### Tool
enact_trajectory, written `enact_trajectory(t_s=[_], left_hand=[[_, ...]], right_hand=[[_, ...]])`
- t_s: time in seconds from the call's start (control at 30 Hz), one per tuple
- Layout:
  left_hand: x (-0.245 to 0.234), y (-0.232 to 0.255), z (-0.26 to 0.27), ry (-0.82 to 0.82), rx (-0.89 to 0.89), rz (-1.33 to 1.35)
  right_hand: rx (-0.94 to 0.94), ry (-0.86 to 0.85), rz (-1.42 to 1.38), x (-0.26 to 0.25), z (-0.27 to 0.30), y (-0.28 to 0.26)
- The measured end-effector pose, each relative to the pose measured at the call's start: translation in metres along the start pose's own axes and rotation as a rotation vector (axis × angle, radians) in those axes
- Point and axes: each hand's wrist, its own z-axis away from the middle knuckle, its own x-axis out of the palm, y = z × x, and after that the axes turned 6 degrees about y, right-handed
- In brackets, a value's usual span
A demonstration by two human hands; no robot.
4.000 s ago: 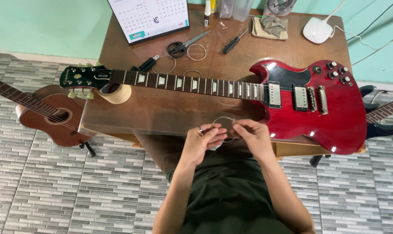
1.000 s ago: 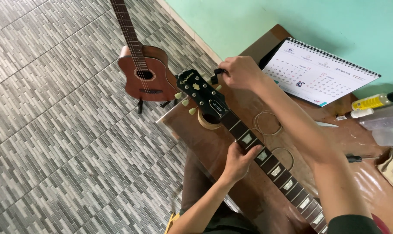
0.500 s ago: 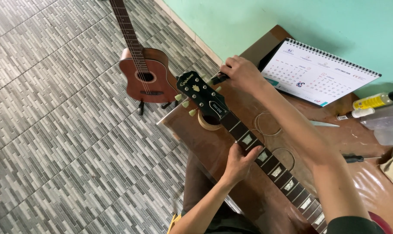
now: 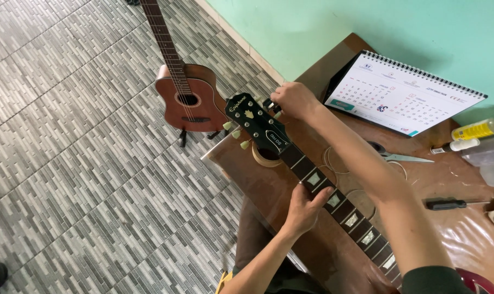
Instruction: The person is changing the strings on a red electric guitar. They unwind a new string, thread it through the guitar's bridge, and then wind it onto the tuning peg at the headstock. The person uses a string winder to tighten the string and a string cutter to trim the excess.
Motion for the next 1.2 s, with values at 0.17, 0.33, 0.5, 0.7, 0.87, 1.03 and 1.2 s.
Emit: enact_trajectory(t_s=[0.17,0.33,0.5,0.7,0.87,1.03,1.2], left_hand=[[-0.013,-0.038,-0.004,0.028,-0.009,-0.037],[-0.002,-0.029,-0.004,0.048,-0.026,-0.027],[0.017,0.007,0.002,0.094,-0.026,-0.046],[0.025,0.015,0.006,0.114,0.001,-0.038],[0.008,-0.022,-0.005,0.133,-0.024,-0.04],[0.012,-0.015,0.001,0.182,-0.042,-0.055],[0.014,-0.011,0.003,0.248,-0.128,-0.16]], right_hand=[[-0.019,0.213,0.037,0.001,-0.036,-0.002],[0.04,0.46,-0.098,-0.021,-0.058,0.004],[-0.072,0.557,-0.047,-0.025,-0.043,0.016],[-0.011,0.255,-0.031,0.056,-0.056,0.014],[-0.023,0.172,-0.15,0.045,-0.003,0.002],[-0.033,0.365,0.006,-0.001,0.007,0.023],[-0.002,0.438,0.046,0.031,-0.049,0.023]])
